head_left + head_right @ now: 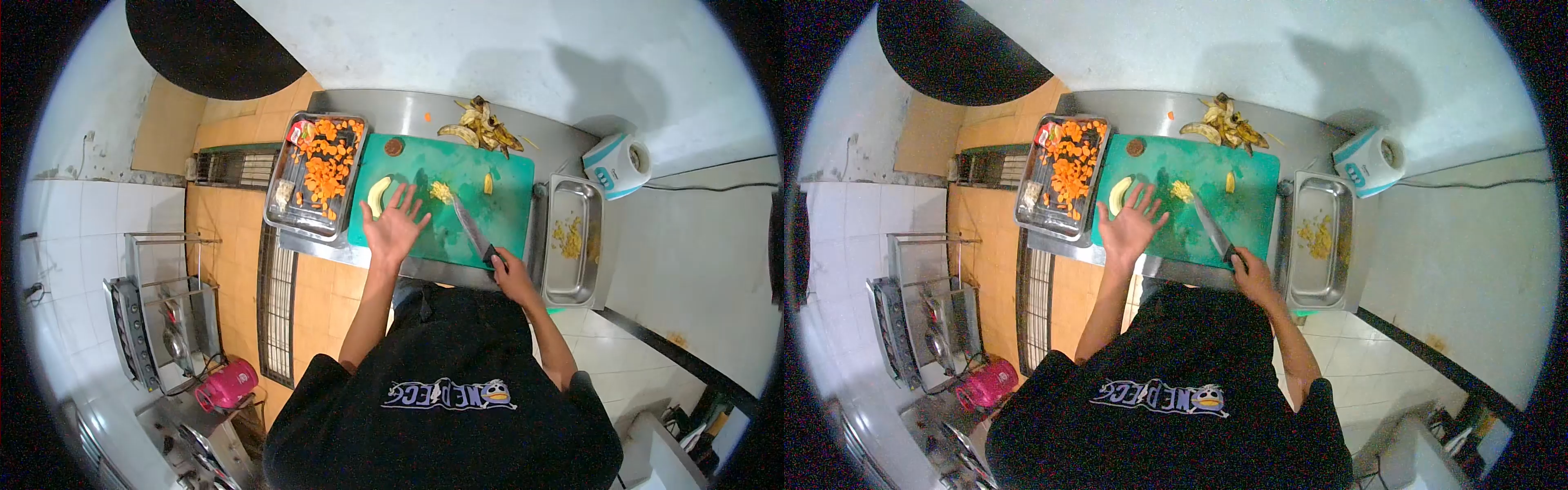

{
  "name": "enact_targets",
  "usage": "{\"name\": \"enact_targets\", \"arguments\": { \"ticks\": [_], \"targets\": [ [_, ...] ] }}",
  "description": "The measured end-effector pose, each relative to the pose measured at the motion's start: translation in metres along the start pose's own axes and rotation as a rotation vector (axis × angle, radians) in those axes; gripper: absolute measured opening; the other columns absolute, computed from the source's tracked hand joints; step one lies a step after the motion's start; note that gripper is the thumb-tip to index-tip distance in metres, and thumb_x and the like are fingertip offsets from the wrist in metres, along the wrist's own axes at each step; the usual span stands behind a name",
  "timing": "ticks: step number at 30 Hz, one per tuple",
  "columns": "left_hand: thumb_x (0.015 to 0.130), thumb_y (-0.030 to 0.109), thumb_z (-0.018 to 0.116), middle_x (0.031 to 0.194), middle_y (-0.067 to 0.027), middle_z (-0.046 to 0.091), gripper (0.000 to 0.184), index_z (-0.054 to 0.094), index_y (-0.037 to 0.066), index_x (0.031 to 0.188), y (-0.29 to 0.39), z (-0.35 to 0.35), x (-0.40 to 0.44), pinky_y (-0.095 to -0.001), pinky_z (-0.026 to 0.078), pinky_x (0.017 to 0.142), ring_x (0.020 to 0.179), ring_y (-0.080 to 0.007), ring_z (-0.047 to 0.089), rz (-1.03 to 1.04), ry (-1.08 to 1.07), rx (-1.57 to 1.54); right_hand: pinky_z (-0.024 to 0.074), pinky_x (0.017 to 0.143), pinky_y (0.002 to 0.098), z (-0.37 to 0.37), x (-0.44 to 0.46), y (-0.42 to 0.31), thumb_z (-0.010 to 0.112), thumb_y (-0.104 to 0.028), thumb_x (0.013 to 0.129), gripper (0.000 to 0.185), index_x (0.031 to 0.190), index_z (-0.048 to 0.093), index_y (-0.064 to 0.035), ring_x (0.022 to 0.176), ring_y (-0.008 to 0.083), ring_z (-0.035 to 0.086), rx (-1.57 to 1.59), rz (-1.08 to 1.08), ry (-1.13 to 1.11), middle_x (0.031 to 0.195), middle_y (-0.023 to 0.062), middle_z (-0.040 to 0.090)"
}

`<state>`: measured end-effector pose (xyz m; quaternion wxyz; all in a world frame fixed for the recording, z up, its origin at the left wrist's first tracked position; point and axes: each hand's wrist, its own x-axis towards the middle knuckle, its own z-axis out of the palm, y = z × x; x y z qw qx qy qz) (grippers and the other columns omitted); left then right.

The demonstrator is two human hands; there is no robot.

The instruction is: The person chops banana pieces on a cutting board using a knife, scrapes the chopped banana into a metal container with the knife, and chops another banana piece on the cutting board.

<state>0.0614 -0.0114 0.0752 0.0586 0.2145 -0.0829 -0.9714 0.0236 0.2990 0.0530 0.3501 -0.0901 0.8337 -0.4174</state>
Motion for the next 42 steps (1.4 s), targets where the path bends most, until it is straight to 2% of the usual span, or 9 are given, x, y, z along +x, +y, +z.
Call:
{"name": "enact_targets", "arguments": {
  "ticks": [7, 12, 17, 21, 23, 26, 33, 36, 42],
  "targets": [
    [0.094, 0.084, 0.029, 0.173, -0.0140, 0.011, 0.103, 0.020, 0.010, 0.164, -0.006, -0.004, 0.001, -0.0614, 0.000, 0.125, 0.159, -0.0355, -0.005, 0.011, 0.018, 0.076, 0.0563, 0.075, 0.0486, -0.004, -0.017, -0.035, 0.062, -0.032, 0.101, 0.038, 0.138, 0.063, -0.0217, 0.082, 0.0407, 0.070, -0.335, -0.346, 0.316, 0.099, 0.0153, 0.071],
    [0.095, 0.083, 0.031, 0.173, -0.0140, 0.009, 0.101, 0.017, 0.011, 0.165, -0.012, -0.005, 0.004, -0.0610, 0.001, 0.125, 0.159, -0.0358, -0.005, 0.032, 0.003, 0.208, 0.0525, 0.063, 0.0413, -0.002, -0.009, -0.036, 0.071, -0.032, 0.092, 0.046, 0.138, 0.064, -0.0311, 0.072, 0.0264, 0.065, -0.735, -0.472, 0.430, 0.089, 0.0063, 0.060],
    [0.100, 0.076, 0.029, 0.173, -0.0154, 0.010, 0.092, 0.022, 0.011, 0.165, -0.021, -0.007, 0.006, -0.0592, 0.010, 0.124, 0.158, -0.0373, 0.007, 0.184, -0.011, 1.120, 0.0514, 0.063, 0.0405, -0.003, -0.005, -0.035, 0.074, -0.028, 0.089, 0.049, 0.137, 0.065, -0.0316, 0.075, 0.0249, 0.065, -0.708, -0.519, 0.454, 0.087, 0.0050, 0.059],
    [0.106, 0.064, 0.029, 0.172, -0.0155, 0.014, 0.073, 0.034, 0.016, 0.162, -0.028, -0.011, 0.009, -0.0590, 0.016, 0.123, 0.157, -0.0421, 0.007, 0.223, -0.023, 1.121, 0.0506, 0.063, 0.0404, -0.006, -0.006, -0.039, 0.076, -0.027, 0.087, 0.050, 0.136, 0.066, -0.0320, 0.074, 0.0245, 0.064, -0.706, -0.547, 0.478, 0.086, 0.0045, 0.059],
    [0.105, 0.058, 0.040, 0.171, -0.0189, 0.012, 0.068, 0.039, 0.018, 0.160, -0.031, 0.000, 0.003, -0.0615, 0.015, 0.122, 0.156, -0.0480, 0.006, 0.601, -0.043, 2.000, 0.0501, 0.063, 0.0400, -0.008, -0.009, -0.042, 0.076, -0.027, 0.087, 0.051, 0.137, 0.066, -0.0324, 0.074, 0.0241, 0.063, -0.716, -0.546, 0.473, 0.086, 0.0043, 0.059],
    [0.103, 0.056, 0.047, 0.171, -0.0213, 0.009, 0.066, 0.044, 0.018, 0.157, -0.035, 0.011, -0.001, -0.0672, 0.012, 0.120, 0.155, -0.0516, 0.003, 0.671, -0.048, 2.275, 0.0486, 0.063, 0.0397, -0.011, -0.014, -0.049, 0.077, -0.028, 0.086, 0.052, 0.137, 0.066, -0.0332, 0.074, 0.0234, 0.063, -0.738, -0.556, 0.469, 0.085, 0.0039, 0.059],
    [0.103, 0.061, 0.044, 0.171, -0.0211, 0.007, 0.072, 0.044, 0.014, 0.157, -0.023, 0.001, 0.016, -0.0738, 0.011, 0.116, 0.155, -0.0513, 0.000, 0.522, 0.119, 2.470, 0.0441, 0.063, 0.0397, -0.020, -0.021, -0.047, 0.077, -0.029, 0.086, 0.053, 0.138, 0.066, -0.0355, 0.071, 0.0223, 0.060, -0.792, -0.591, 0.558, 0.083, 0.0017, 0.058],
    [0.104, 0.061, 0.042, 0.171, -0.0217, 0.006, 0.072, 0.038, 0.017, 0.160, -0.019, 0.000, 0.021, -0.0737, 0.009, 0.116, 0.155, -0.0514, 0.000, 0.666, 0.127, 2.295, 0.0442, 0.064, 0.0394, -0.024, -0.023, -0.047, 0.076, -0.029, 0.086, 0.053, 0.138, 0.066, -0.0366, 0.072, 0.0222, 0.059, -0.793, -0.565, 0.579, 0.083, 0.0012, 0.057],
    [0.106, 0.059, 0.037, 0.171, -0.0224, 0.005, 0.069, 0.032, 0.020, 0.163, -0.028, 0.020, 0.011, -0.0733, 0.005, 0.116, 0.155, -0.0522, -0.003, 0.738, -0.117, 2.496, 0.0439, 0.065, 0.0392, -0.021, -0.024, -0.057, 0.076, -0.029, 0.087, 0.051, 0.137, 0.066, -0.0373, 0.073, 0.0221, 0.059, -0.790, -0.535, 0.541, 0.083, 0.0012, 0.057]
  ]
}}
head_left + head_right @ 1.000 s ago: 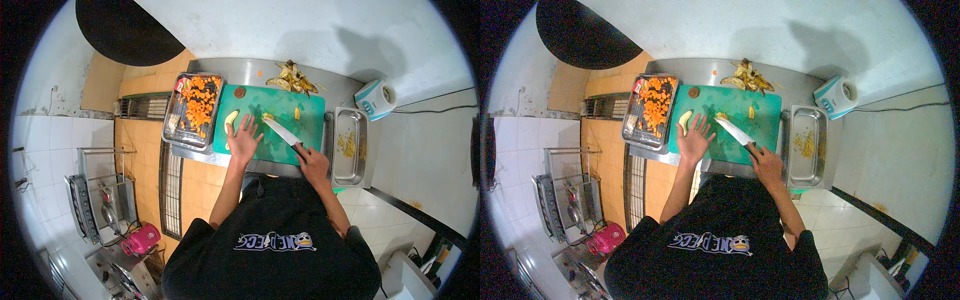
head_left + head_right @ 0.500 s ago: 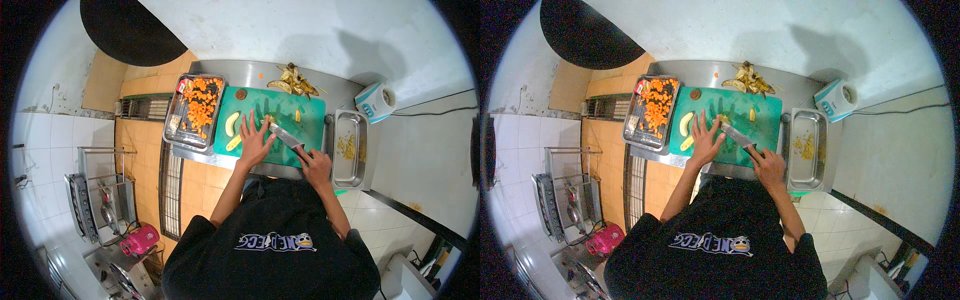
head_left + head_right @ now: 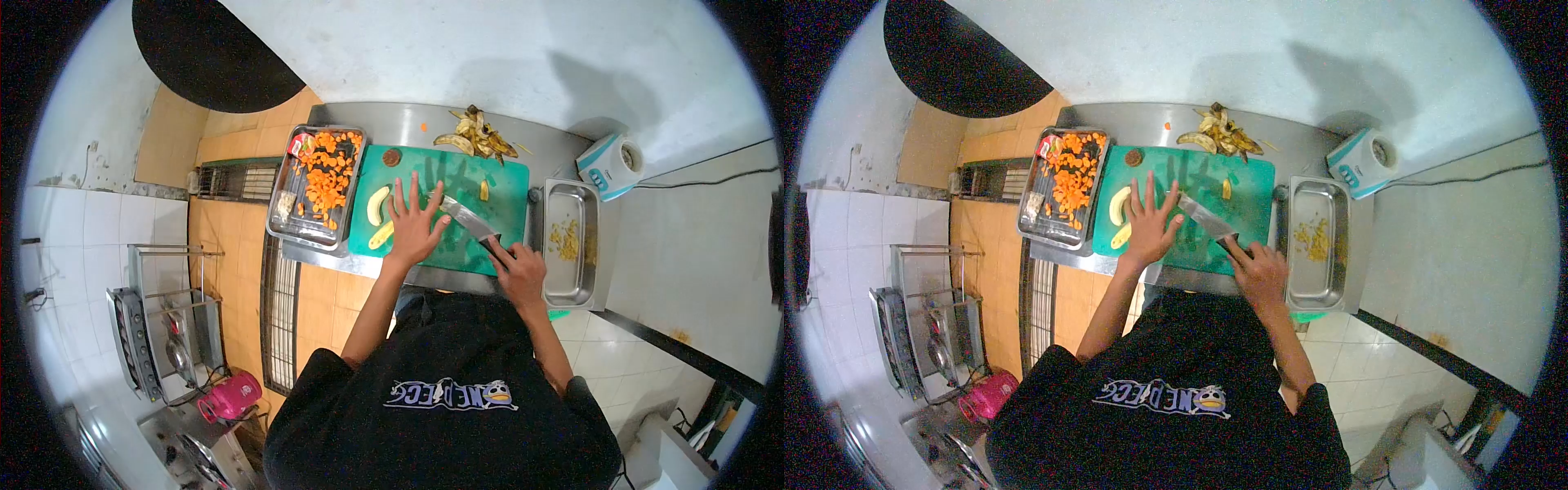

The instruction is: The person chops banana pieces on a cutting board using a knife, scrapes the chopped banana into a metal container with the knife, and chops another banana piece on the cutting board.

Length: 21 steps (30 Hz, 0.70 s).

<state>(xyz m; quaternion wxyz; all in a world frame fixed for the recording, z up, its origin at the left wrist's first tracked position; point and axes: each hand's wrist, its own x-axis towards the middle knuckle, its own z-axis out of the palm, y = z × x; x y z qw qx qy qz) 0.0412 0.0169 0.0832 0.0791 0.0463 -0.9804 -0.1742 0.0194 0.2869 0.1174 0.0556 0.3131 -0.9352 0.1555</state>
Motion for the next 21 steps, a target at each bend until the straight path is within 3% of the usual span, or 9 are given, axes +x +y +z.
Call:
{"name": "enact_targets", "arguments": {
  "ticks": [6, 8, 10, 12, 13, 15, 16, 18, 21],
  "targets": [
    [0.109, 0.054, 0.031, 0.173, -0.0189, 0.002, 0.064, 0.026, 0.023, 0.165, -0.017, 0.015, 0.005, -0.0740, 0.010, 0.116, 0.154, -0.0547, -0.002, -0.261, -0.018, -0.074, 0.0458, 0.064, 0.0403, 0.001, -0.003, 0.001, 0.076, -0.029, 0.088, 0.049, 0.136, 0.068, -0.0307, 0.074, 0.0241, 0.061, 0.072, 0.019, 0.013, 0.085, 0.0034, 0.061],
    [0.110, 0.054, 0.027, 0.172, -0.0193, 0.007, 0.065, 0.022, 0.020, 0.166, -0.022, 0.011, 0.007, -0.0682, 0.013, 0.120, 0.156, -0.0506, 0.001, -0.302, -0.032, -0.046, 0.0471, 0.064, 0.0399, 0.007, -0.002, 0.001, 0.074, -0.028, 0.092, 0.045, 0.136, 0.067, -0.0255, 0.073, 0.0245, 0.061, 0.214, 0.051, 0.089, 0.087, 0.0053, 0.064],
    [0.105, 0.064, 0.028, 0.171, -0.0185, 0.014, 0.077, 0.024, 0.016, 0.164, -0.022, 0.000, 0.010, -0.0640, 0.016, 0.122, 0.156, -0.0460, 0.009, -0.422, -0.049, -0.909, 0.0483, 0.064, 0.0396, 0.013, -0.004, 0.003, 0.071, -0.028, 0.095, 0.041, 0.135, 0.067, -0.0203, 0.073, 0.0250, 0.061, 0.352, 0.089, 0.163, 0.090, 0.0071, 0.067],
    [0.100, 0.075, 0.029, 0.169, -0.0177, 0.020, 0.090, 0.025, 0.011, 0.163, -0.022, -0.010, 0.012, -0.0599, 0.019, 0.123, 0.155, -0.0415, 0.016, -0.499, -0.064, -1.776, 0.0494, 0.063, 0.0345, 0.018, -0.005, 0.005, 0.061, -0.029, 0.103, 0.039, 0.138, 0.058, -0.0125, 0.065, 0.0208, 0.058, 0.822, 0.382, -0.091, 0.091, 0.0067, 0.067],
    [0.097, 0.080, 0.029, 0.169, -0.0173, 0.024, 0.097, 0.025, 0.008, 0.163, -0.022, -0.013, 0.013, -0.0578, 0.021, 0.124, 0.155, -0.0392, 0.020, -0.518, -0.071, -2.210, 0.0494, 0.063, 0.0345, 0.021, -0.005, 0.003, 0.061, -0.029, 0.103, 0.039, 0.138, 0.058, -0.0125, 0.065, 0.0208, 0.058, 0.823, 0.381, -0.088, 0.091, 0.0067, 0.067],
    [0.093, 0.083, 0.032, 0.168, -0.0168, 0.025, 0.103, 0.027, 0.006, 0.161, -0.017, -0.017, 0.011, -0.0585, 0.022, 0.124, 0.155, -0.0393, 0.022, -0.490, -0.069, -2.333, 0.0466, 0.060, 0.0280, 0.026, -0.002, -0.002, 0.052, -0.030, 0.108, 0.038, 0.140, 0.048, -0.0091, 0.061, 0.0133, 0.052, 1.274, 0.412, -0.182, 0.086, 0.0018, 0.062],
    [0.090, 0.087, 0.034, 0.167, -0.0163, 0.027, 0.109, 0.029, 0.004, 0.160, -0.014, -0.018, 0.010, -0.0592, 0.023, 0.123, 0.154, -0.0395, 0.023, -0.462, -0.063, -2.457, 0.0466, 0.060, 0.0280, 0.025, -0.001, -0.002, 0.052, -0.030, 0.108, 0.038, 0.140, 0.048, -0.0091, 0.061, 0.0133, 0.052, 1.273, 0.412, -0.179, 0.086, 0.0018, 0.062],
    [0.089, 0.087, 0.035, 0.166, -0.0165, 0.030, 0.109, 0.030, 0.004, 0.159, -0.008, -0.022, 0.008, -0.0591, 0.022, 0.124, 0.153, -0.0391, 0.026, -0.468, -0.049, -2.500, 0.0449, 0.060, 0.0241, 0.023, 0.004, -0.003, 0.052, -0.029, 0.108, 0.040, 0.141, 0.044, -0.0092, 0.062, 0.0093, 0.048, 1.390, 0.527, -0.480, 0.085, -0.0014, 0.057],
    [0.088, 0.087, 0.038, 0.162, -0.0167, 0.034, 0.110, 0.031, 0.002, 0.158, -0.004, -0.026, 0.007, -0.0594, 0.021, 0.124, 0.150, -0.0380, 0.029, -0.451, -0.060, -2.568, 0.0444, 0.058, 0.0286, 0.029, 0.008, -0.014, 0.053, -0.030, 0.107, 0.033, 0.131, 0.054, -0.0077, 0.063, 0.0111, 0.052, 1.297, 0.489, -0.445, 0.080, 0.0006, 0.057]
  ]
}}
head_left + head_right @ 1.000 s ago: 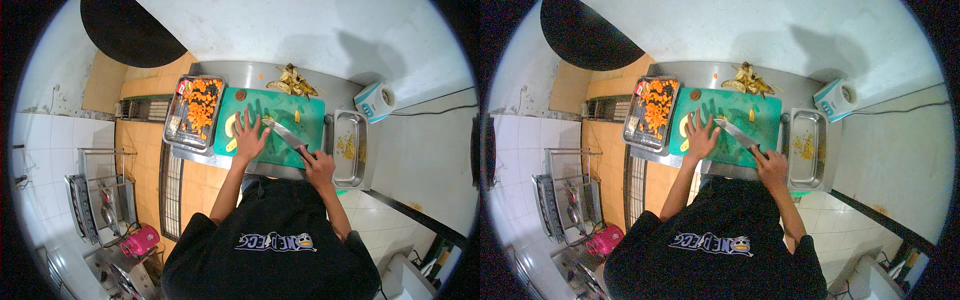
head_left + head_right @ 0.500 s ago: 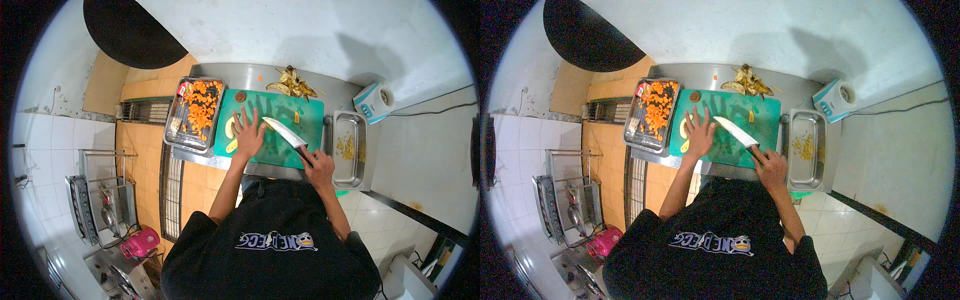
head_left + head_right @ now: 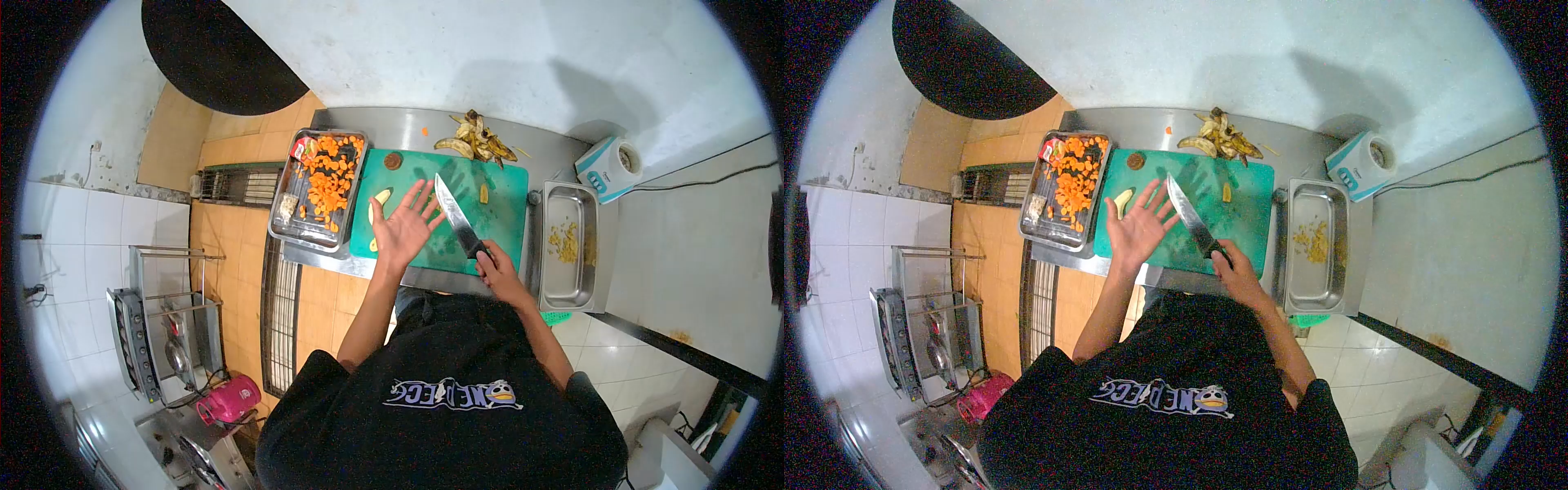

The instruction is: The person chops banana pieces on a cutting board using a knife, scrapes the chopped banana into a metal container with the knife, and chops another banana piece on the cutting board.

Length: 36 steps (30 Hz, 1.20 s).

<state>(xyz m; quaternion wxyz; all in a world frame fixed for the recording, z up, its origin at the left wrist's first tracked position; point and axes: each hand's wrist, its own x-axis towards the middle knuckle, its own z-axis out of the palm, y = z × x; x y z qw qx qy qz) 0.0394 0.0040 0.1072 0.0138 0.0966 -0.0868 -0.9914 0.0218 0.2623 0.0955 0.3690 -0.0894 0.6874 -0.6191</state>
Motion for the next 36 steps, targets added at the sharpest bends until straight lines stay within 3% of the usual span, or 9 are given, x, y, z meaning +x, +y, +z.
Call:
{"name": "enact_targets", "arguments": {
  "ticks": [7, 10, 20, 22, 25, 28, 29, 31, 36],
  "targets": [
    [0.086, 0.088, 0.040, 0.157, -0.0156, 0.039, 0.116, 0.031, -0.003, 0.157, -0.004, 0.010, -0.008, -0.0626, 0.016, 0.124, 0.149, -0.0351, 0.030, -0.047, -0.022, -0.073, 0.0501, 0.068, 0.0481, 0.003, -0.003, -0.039, 0.058, -0.037, 0.104, 0.033, 0.116, 0.066, -0.0073, 0.074, 0.0404, 0.068, -0.613, -0.088, 0.241, 0.081, 0.0221, 0.068],
    [0.087, 0.088, 0.039, 0.159, -0.0153, 0.037, 0.116, 0.029, -0.004, 0.157, -0.005, 0.013, -0.011, -0.0630, 0.016, 0.124, 0.148, -0.0352, 0.031, -0.056, -0.045, -0.040, 0.0504, 0.068, 0.0526, -0.001, 0.006, -0.025, 0.060, -0.038, 0.103, 0.033, 0.113, 0.067, -0.0079, 0.076, 0.0439, 0.068, -0.720, -0.255, 0.332, 0.081, 0.0225, 0.069],
    [0.086, 0.091, 0.034, 0.167, -0.0102, 0.030, 0.118, 0.028, -0.002, 0.159, -0.002, 0.010, -0.015, -0.0580, 0.007, 0.124, 0.150, -0.0320, 0.025, -0.057, 0.034, 0.012, 0.0518, 0.070, 0.0513, -0.002, 0.005, -0.016, 0.061, -0.037, 0.102, 0.034, 0.115, 0.068, -0.0071, 0.077, 0.0434, 0.069, -0.671, -0.163, 0.151, 0.081, 0.0240, 0.069],
    [0.086, 0.093, 0.024, 0.169, -0.0129, 0.022, 0.121, 0.028, -0.002, 0.159, 0.000, 0.008, -0.016, -0.0575, -0.009, 0.124, 0.157, -0.0313, 0.005, -0.070, -0.035, 0.011, 0.0511, 0.070, 0.0485, -0.006, 0.006, -0.012, 0.062, -0.037, 0.102, 0.037, 0.116, 0.068, -0.0039, 0.076, 0.0420, 0.069, -0.369, -0.092, 0.031, 0.085, 0.0242, 0.071],
    [0.087, 0.091, 0.030, 0.166, -0.0116, 0.030, 0.118, 0.030, -0.003, 0.158, -0.001, 0.008, -0.016, -0.0565, 0.005, 0.124, 0.149, -0.0297, 0.026, -0.092, -0.004, 0.119, 0.0504, 0.069, 0.0445, -0.005, 0.009, -0.019, 0.062, -0.036, 0.102, 0.039, 0.116, 0.068, -0.0011, 0.072, 0.0347, 0.068, -0.393, -0.110, 0.147, 0.083, 0.0218, 0.070],
    [0.087, 0.092, 0.029, 0.165, -0.0121, 0.031, 0.119, 0.032, -0.004, 0.157, -0.003, 0.006, -0.015, -0.0569, 0.006, 0.123, 0.150, -0.0295, 0.024, -0.095, 0.001, 0.118, 0.0494, 0.067, 0.0399, 0.001, 0.008, -0.027, 0.061, -0.034, 0.103, 0.037, 0.113, 0.067, 0.0007, 0.068, 0.0251, 0.063, -0.525, -0.161, 0.201, 0.077, 0.0178, 0.066],
    [0.087, 0.092, 0.029, 0.165, -0.0121, 0.031, 0.119, 0.032, -0.004, 0.157, -0.003, 0.005, -0.015, -0.0569, 0.006, 0.123, 0.150, -0.0295, 0.024, -0.095, 0.000, 0.119, 0.0494, 0.067, 0.0399, 0.001, 0.007, -0.023, 0.061, -0.034, 0.103, 0.037, 0.113, 0.067, 0.0007, 0.068, 0.0251, 0.063, -0.525, -0.163, 0.202, 0.077, 0.0178, 0.066],
    [0.085, 0.095, 0.020, 0.171, -0.0159, 0.015, 0.124, 0.030, -0.005, 0.158, -0.001, 0.009, -0.016, -0.0569, -0.012, 0.123, 0.158, -0.0314, -0.002, -0.067, 0.057, 0.084, 0.0484, 0.066, 0.0392, -0.002, 0.006, -0.016, 0.060, -0.033, 0.103, 0.035, 0.111, 0.067, 0.0005, 0.066, 0.0255, 0.060, -0.533, -0.176, 0.077, 0.076, 0.0173, 0.064],
    [0.084, 0.096, 0.019, 0.170, -0.0159, 0.018, 0.126, 0.030, -0.005, 0.158, 0.005, 0.005, -0.017, -0.0548, -0.010, 0.124, 0.158, -0.0275, 0.002, -0.059, -0.003, 0.255, 0.0492, 0.069, 0.0437, -0.004, 0.007, -0.018, 0.060, -0.037, 0.103, 0.038, 0.112, 0.067, -0.0005, 0.069, 0.0356, 0.061, -0.284, -0.049, -0.004, 0.083, 0.0213, 0.067]
  ]
}}
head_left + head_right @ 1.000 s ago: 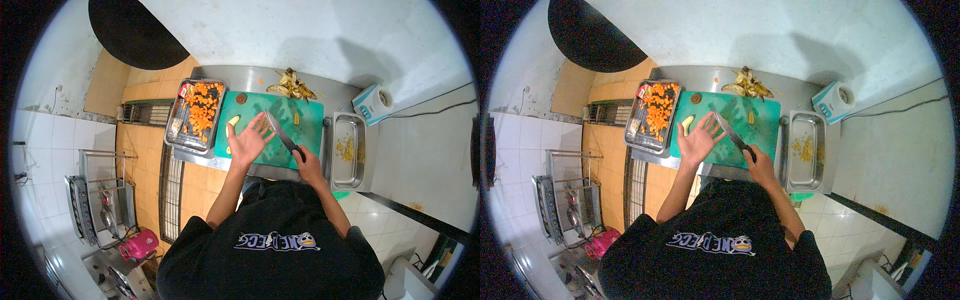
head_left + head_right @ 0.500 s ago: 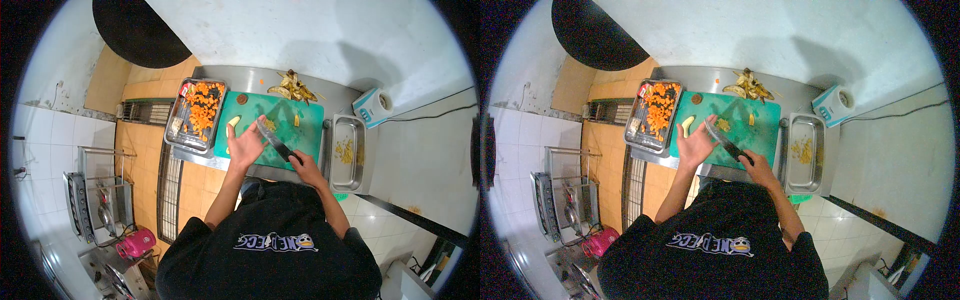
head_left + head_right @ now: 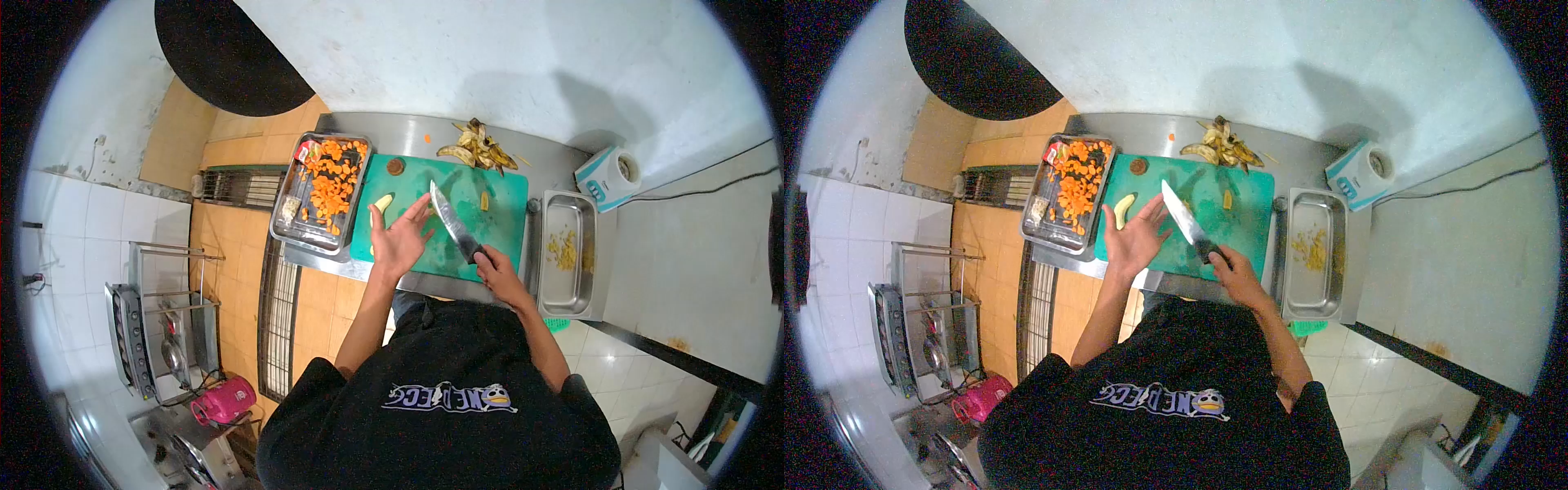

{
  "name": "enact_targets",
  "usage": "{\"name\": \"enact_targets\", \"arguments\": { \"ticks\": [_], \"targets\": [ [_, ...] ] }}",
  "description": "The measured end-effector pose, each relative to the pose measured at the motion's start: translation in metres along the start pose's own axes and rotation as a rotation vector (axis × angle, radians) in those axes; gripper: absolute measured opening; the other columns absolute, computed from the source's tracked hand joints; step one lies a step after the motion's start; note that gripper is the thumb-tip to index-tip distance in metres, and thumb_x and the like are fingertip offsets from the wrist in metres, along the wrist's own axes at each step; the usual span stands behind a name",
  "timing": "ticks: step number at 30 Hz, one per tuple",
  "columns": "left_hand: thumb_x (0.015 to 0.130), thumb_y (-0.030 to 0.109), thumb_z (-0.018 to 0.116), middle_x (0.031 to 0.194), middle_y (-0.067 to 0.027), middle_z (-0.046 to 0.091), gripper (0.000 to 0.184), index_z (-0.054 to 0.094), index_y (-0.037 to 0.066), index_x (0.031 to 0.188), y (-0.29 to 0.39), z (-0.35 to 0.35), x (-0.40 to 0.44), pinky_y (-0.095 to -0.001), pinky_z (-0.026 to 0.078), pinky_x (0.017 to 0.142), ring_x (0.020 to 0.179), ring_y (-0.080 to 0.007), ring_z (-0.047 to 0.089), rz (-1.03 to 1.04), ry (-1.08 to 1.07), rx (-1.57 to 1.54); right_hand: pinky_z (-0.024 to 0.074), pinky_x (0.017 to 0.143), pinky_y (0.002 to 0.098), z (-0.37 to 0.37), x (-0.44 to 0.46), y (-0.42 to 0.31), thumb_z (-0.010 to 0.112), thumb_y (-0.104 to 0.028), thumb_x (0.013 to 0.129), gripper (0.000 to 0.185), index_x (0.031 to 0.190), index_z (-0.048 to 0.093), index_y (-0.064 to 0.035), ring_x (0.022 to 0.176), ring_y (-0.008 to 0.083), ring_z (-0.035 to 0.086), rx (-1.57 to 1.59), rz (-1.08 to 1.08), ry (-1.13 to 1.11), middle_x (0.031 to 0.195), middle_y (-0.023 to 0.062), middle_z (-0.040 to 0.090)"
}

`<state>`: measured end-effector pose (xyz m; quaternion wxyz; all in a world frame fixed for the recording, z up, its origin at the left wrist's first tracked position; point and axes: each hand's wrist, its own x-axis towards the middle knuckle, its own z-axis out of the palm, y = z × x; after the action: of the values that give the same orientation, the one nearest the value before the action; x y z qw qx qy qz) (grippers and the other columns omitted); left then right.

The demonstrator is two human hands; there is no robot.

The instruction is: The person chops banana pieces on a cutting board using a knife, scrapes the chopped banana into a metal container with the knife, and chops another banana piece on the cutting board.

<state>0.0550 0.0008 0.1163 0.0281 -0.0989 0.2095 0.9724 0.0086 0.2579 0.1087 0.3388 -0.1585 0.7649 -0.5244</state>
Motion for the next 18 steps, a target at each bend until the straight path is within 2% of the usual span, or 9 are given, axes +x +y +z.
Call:
{"name": "enact_targets", "arguments": {
  "ticks": [1, 2, 4, 5, 7, 11, 13, 16, 18],
  "targets": [
    [0.083, 0.096, 0.021, 0.168, -0.0152, 0.025, 0.127, 0.031, -0.005, 0.158, 0.000, 0.002, 0.000, -0.0539, -0.006, 0.125, 0.156, -0.0252, 0.011, -0.002, 0.069, 0.080, 0.0495, 0.070, 0.0450, 0.001, 0.000, -0.002, 0.059, -0.038, 0.103, 0.039, 0.113, 0.066, -0.0010, 0.071, 0.0377, 0.061, 0.074, 0.057, 0.050, 0.086, 0.0221, 0.068],
    [0.082, 0.097, 0.019, 0.170, -0.0146, 0.021, 0.128, 0.030, -0.005, 0.159, -0.002, -0.009, 0.002, -0.0536, -0.011, 0.124, 0.158, -0.0228, 0.005, -0.012, 0.032, 0.098, 0.0495, 0.070, 0.0450, 0.001, 0.001, -0.004, 0.059, -0.038, 0.103, 0.039, 0.113, 0.066, -0.0010, 0.071, 0.0377, 0.061, 0.075, 0.057, 0.051, 0.086, 0.0221, 0.068],
    [0.082, 0.097, 0.019, 0.170, -0.0146, 0.021, 0.128, 0.029, -0.005, 0.159, -0.004, -0.009, 0.003, -0.0536, -0.011, 0.124, 0.158, -0.0231, 0.006, -0.003, 0.037, 0.169, 0.0493, 0.071, 0.0445, 0.001, 0.003, -0.008, 0.059, -0.038, 0.103, 0.039, 0.113, 0.066, -0.0013, 0.073, 0.0361, 0.062, -0.219, -0.077, 0.124, 0.086, 0.0210, 0.068],
    [0.082, 0.097, 0.019, 0.170, -0.0145, 0.021, 0.128, 0.028, -0.005, 0.159, -0.004, -0.009, 0.004, -0.0537, -0.010, 0.124, 0.158, -0.0235, 0.006, 0.010, 0.043, 0.240, 0.0493, 0.071, 0.0445, 0.002, 0.001, -0.011, 0.059, -0.038, 0.103, 0.039, 0.113, 0.066, -0.0013, 0.073, 0.0361, 0.062, -0.218, -0.080, 0.127, 0.086, 0.0210, 0.068],
    [0.082, 0.098, 0.018, 0.170, -0.0144, 0.021, 0.129, 0.028, -0.004, 0.159, 0.001, -0.008, 0.001, -0.0531, -0.009, 0.125, 0.158, -0.0239, 0.007, 0.026, 0.034, 0.235, 0.0435, 0.063, 0.0348, 0.004, -0.005, -0.016, 0.060, -0.031, 0.104, 0.032, 0.107, 0.063, 0.0010, 0.068, 0.0159, 0.052, -0.255, -0.107, 0.060, 0.072, 0.0072, 0.057],
    [0.080, 0.099, 0.018, 0.171, -0.0139, 0.019, 0.131, 0.026, -0.004, 0.160, 0.005, -0.016, 0.000, -0.0501, -0.003, 0.125, 0.157, -0.0248, 0.012, 0.036, 0.014, 0.272, 0.0442, 0.065, 0.0362, -0.001, -0.006, -0.012, 0.060, -0.032, 0.104, 0.034, 0.109, 0.063, 0.0009, 0.068, 0.0168, 0.052, -0.196, -0.136, -0.099, 0.074, 0.0080, 0.058],
    [0.081, 0.098, 0.019, 0.172, -0.0140, 0.017, 0.130, 0.027, -0.005, 0.160, 0.006, -0.010, -0.002, -0.0486, -0.001, 0.126, 0.157, -0.0249, 0.011, 0.045, 0.012, 0.330, 0.0498, 0.074, 0.0431, 0.001, -0.002, -0.012, 0.058, -0.039, 0.104, 0.041, 0.114, 0.066, 0.0001, 0.078, 0.0336, 0.066, -0.002, 0.011, -0.026, 0.089, 0.0221, 0.069],
    [0.083, 0.096, 0.021, 0.172, -0.0145, 0.014, 0.128, 0.025, -0.005, 0.160, 0.001, -0.013, -0.001, -0.0461, 0.000, 0.126, 0.159, -0.0255, 0.008, 0.067, -0.044, 0.419, 0.0496, 0.073, 0.0396, -0.001, 0.000, -0.023, 0.059, -0.037, 0.104, 0.039, 0.114, 0.066, -0.0004, 0.074, 0.0252, 0.062, -0.156, -0.098, 0.051, 0.083, 0.0171, 0.066],
    [0.084, 0.095, 0.022, 0.173, -0.0149, 0.012, 0.126, 0.023, -0.005, 0.160, 0.000, -0.018, -0.001, -0.0452, 0.000, 0.127, 0.159, -0.0260, 0.006, 0.086, -0.100, 0.454, 0.0491, 0.072, 0.0382, 0.003, -0.001, -0.018, 0.058, -0.037, 0.104, 0.038, 0.114, 0.066, -0.0006, 0.073, 0.0224, 0.059, -0.179, -0.095, -0.020, 0.081, 0.0130, 0.063]
  ]
}}
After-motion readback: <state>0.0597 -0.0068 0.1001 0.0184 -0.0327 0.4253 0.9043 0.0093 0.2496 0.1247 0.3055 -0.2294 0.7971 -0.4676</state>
